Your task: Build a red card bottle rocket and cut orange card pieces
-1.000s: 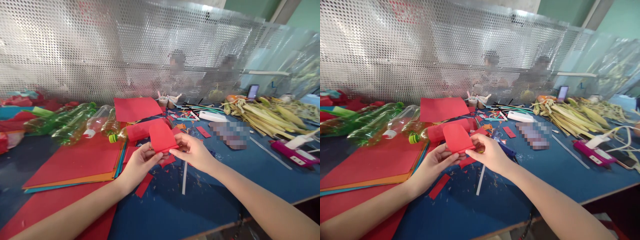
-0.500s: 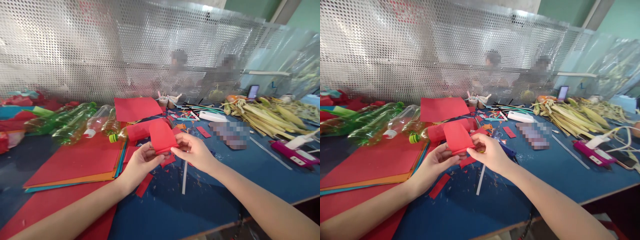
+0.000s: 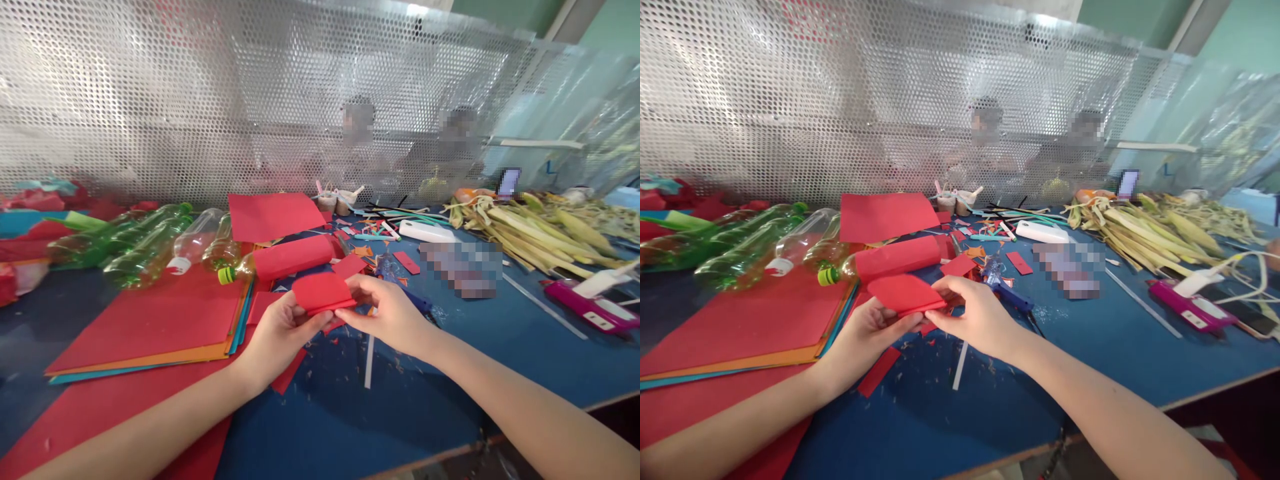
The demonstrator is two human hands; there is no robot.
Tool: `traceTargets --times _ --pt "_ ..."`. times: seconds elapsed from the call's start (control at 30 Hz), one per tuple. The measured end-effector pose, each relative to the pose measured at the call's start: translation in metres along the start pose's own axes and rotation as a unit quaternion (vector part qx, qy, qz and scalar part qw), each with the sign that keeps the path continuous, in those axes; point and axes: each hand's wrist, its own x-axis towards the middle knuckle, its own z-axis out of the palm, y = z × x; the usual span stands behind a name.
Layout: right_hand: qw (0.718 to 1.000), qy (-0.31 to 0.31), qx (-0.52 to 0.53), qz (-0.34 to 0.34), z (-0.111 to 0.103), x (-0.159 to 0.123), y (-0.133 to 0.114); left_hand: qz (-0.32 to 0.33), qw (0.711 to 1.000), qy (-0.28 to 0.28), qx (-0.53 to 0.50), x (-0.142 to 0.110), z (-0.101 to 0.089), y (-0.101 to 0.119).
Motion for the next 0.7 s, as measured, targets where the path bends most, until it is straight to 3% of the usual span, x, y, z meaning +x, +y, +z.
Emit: traceTargets --times 0.23,0.43,0.7 --pt "1.000 0.007 0.004 0.016 -0.004 0.003 0.000 -0.029 0.998 -0.009 -0.050 -0.001 0.001 0.005" --pt "0.999 0.009 0.021 0.032 -0.009 0.006 0.007 -0.034 0.997 0.045 -0.046 0.002 -0.001 0.007" --pt "0.998 -0.013 0.048 0.047 -0.015 0.009 0.015 0.030 0.997 0.077 0.002 0.006 -0.005 0.003"
